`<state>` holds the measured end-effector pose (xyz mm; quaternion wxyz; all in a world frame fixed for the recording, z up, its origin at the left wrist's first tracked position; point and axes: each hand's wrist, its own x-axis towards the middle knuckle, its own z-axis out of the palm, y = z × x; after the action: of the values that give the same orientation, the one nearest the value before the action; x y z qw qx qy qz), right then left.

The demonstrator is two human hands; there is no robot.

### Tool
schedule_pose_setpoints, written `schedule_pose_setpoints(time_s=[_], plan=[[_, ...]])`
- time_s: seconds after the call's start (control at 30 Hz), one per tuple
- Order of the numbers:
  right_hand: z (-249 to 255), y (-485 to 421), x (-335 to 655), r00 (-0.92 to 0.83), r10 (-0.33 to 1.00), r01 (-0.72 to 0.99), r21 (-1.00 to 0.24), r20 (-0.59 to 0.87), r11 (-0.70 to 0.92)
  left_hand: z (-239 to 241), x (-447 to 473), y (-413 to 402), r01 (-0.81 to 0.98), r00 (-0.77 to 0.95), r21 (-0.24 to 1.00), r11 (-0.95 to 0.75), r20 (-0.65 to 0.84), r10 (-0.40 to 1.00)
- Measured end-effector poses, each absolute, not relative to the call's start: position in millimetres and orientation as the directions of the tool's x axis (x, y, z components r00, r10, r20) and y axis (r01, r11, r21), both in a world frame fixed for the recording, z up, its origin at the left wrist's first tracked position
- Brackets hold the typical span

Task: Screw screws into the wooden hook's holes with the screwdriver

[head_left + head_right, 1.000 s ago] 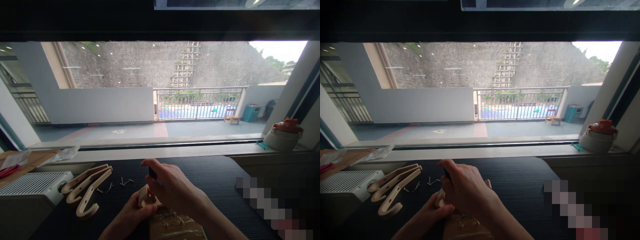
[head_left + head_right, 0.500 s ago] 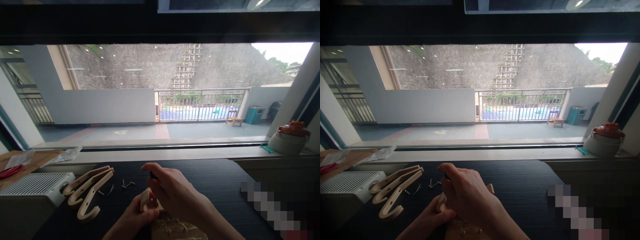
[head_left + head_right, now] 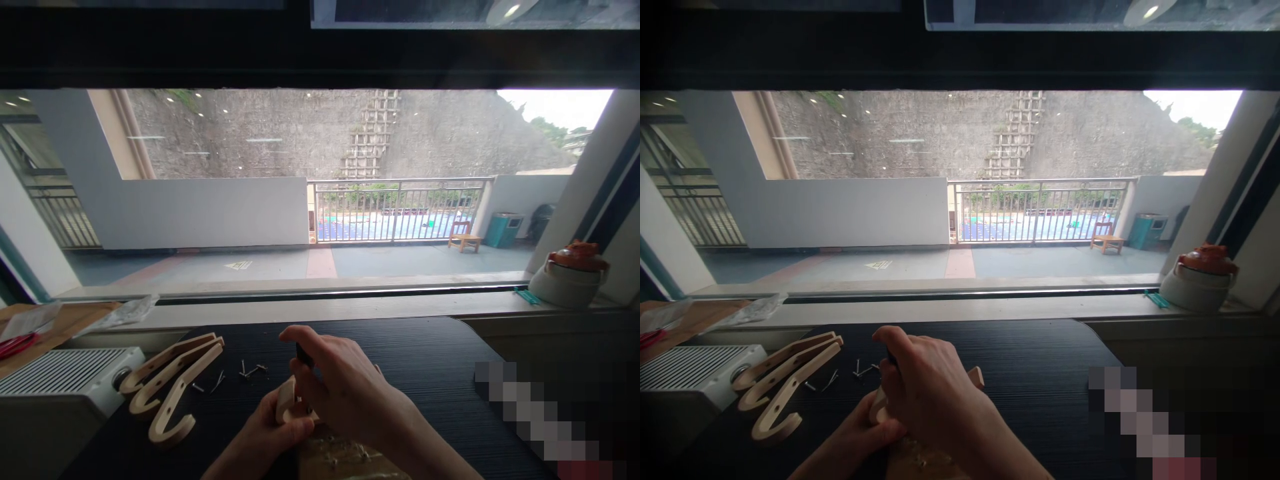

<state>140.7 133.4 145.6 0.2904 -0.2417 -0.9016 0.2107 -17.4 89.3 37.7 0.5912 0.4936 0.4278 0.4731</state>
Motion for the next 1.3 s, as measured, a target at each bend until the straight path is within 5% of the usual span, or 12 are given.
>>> schedule_pose_setpoints(time_s=[0.67, 1.3], plan=[[134.3, 146.4, 136.0, -0.657, 0.65, 0.37, -0.587, 0.382, 0.72, 32.4, -18.9, 92.6, -0.131, 0.192, 0.991, 0.004, 0.021, 0.981], [140.5, 142.4, 143.7, -0.709, 0.579, 0.333, -0.533, 0.402, 0.778, 43.1, -18.1, 87.8, -0.056, 0.157, 0.995, 0.081, -0.071, 0.985]])
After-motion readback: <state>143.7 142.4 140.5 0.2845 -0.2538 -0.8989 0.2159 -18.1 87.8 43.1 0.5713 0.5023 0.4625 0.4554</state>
